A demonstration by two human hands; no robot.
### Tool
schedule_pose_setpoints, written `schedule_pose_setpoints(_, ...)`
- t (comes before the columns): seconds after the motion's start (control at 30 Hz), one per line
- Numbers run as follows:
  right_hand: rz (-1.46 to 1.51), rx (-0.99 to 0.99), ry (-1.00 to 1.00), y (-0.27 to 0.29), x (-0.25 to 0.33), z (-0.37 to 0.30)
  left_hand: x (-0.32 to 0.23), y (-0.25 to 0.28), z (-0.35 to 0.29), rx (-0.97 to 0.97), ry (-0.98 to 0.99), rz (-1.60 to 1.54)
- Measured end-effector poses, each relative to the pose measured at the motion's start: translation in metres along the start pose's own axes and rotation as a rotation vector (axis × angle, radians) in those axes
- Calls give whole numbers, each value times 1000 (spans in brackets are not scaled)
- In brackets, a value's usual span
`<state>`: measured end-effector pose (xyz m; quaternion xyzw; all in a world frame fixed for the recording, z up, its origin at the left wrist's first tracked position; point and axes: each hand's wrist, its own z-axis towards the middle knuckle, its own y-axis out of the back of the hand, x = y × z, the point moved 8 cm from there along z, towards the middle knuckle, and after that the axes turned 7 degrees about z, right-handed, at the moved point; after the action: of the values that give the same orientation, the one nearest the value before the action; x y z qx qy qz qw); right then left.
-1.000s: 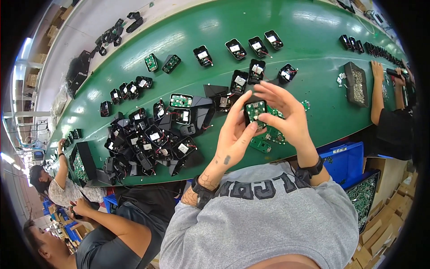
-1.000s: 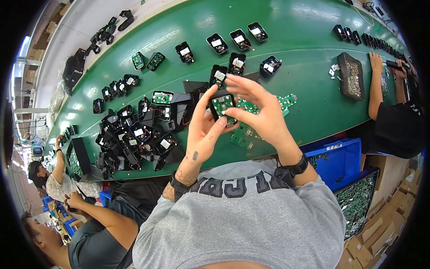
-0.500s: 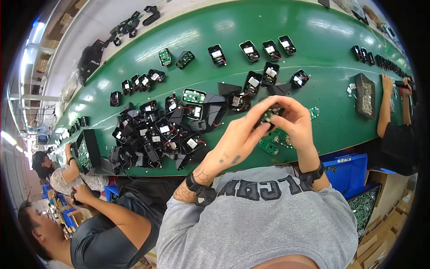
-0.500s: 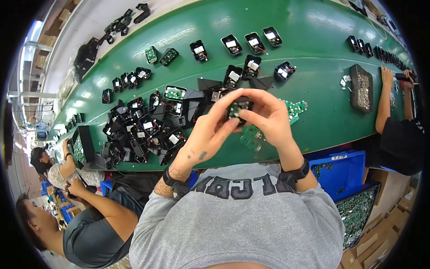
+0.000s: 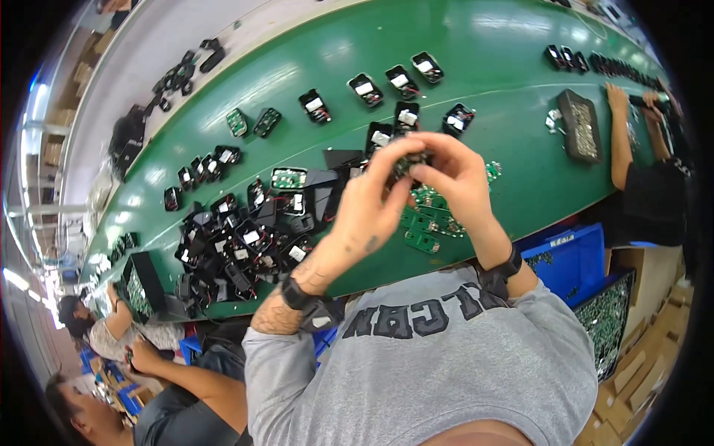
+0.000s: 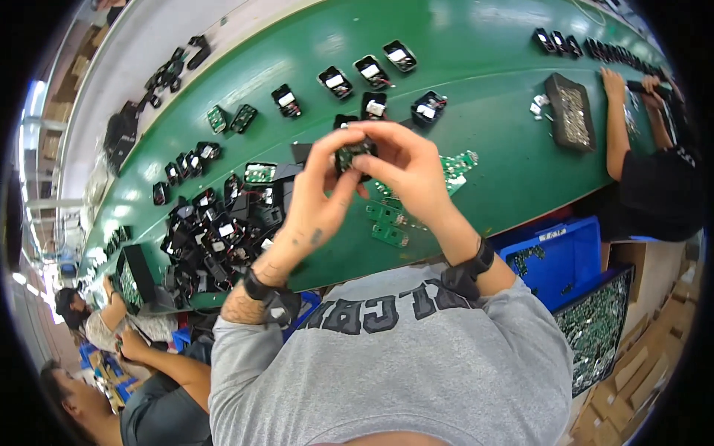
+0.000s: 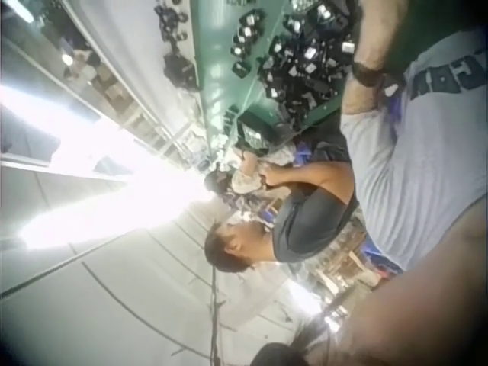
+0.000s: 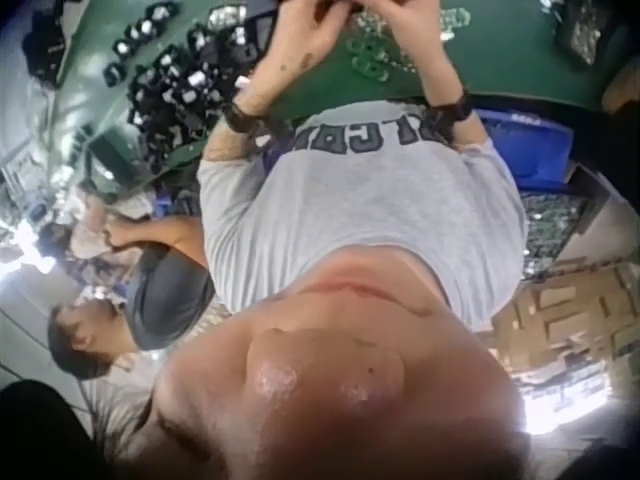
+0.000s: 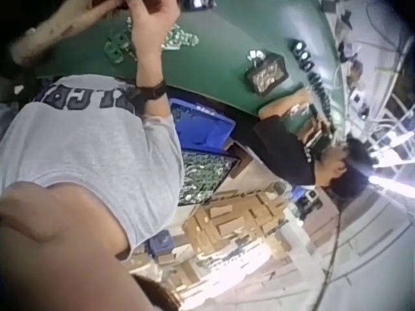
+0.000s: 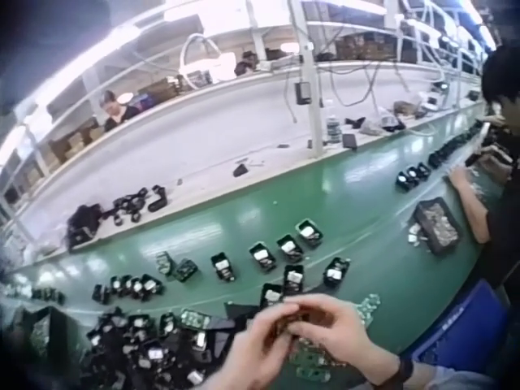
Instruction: Assembling electronic circuit boards into black plastic housings.
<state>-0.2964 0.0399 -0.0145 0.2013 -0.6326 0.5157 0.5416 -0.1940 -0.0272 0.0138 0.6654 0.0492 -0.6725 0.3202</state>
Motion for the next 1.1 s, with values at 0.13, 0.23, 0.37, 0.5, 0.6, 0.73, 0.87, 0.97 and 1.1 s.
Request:
schedule_pose_setpoints(0.13, -245, -171, 231, 64, 49, 0, 36, 86, 62, -183, -75, 156)
schedule_pose_setpoints(0.23, -999, -261, 100, 137, 57, -27, 116, 178, 85, -275, 327, 230)
schedule_pose_setpoints(0.37, -1330, -11, 105, 129, 41, -53, 219, 213, 78, -225, 715, 50)
schedule_pose_setpoints(0.5, -1237, 172, 169, 123, 9, -49, 213, 205, 72, -106, 612, 206)
schedule_pose_setpoints(0.6, -1298, -53, 154, 140, 13, -51, 182, 190, 79, -9, 483, 721)
schedule_pose_setpoints(0.73, -1361, -472, 147, 184, 24, -66, 166, 241, 79, -207, 296, 1051)
schedule_pose_setpoints(0.87, -1482, -408, 59, 180, 18, -66, 201, 430, 3, -785, 491, 909)
schedule_pose_setpoints(0.97, -1490, -244, 114, 156, 31, -62, 243, 513, -63, -562, 737, 1525)
schedule_pose_setpoints(1.1, -1321, 14, 58, 159, 32, -69, 243, 540, -125, -755, 817, 1343)
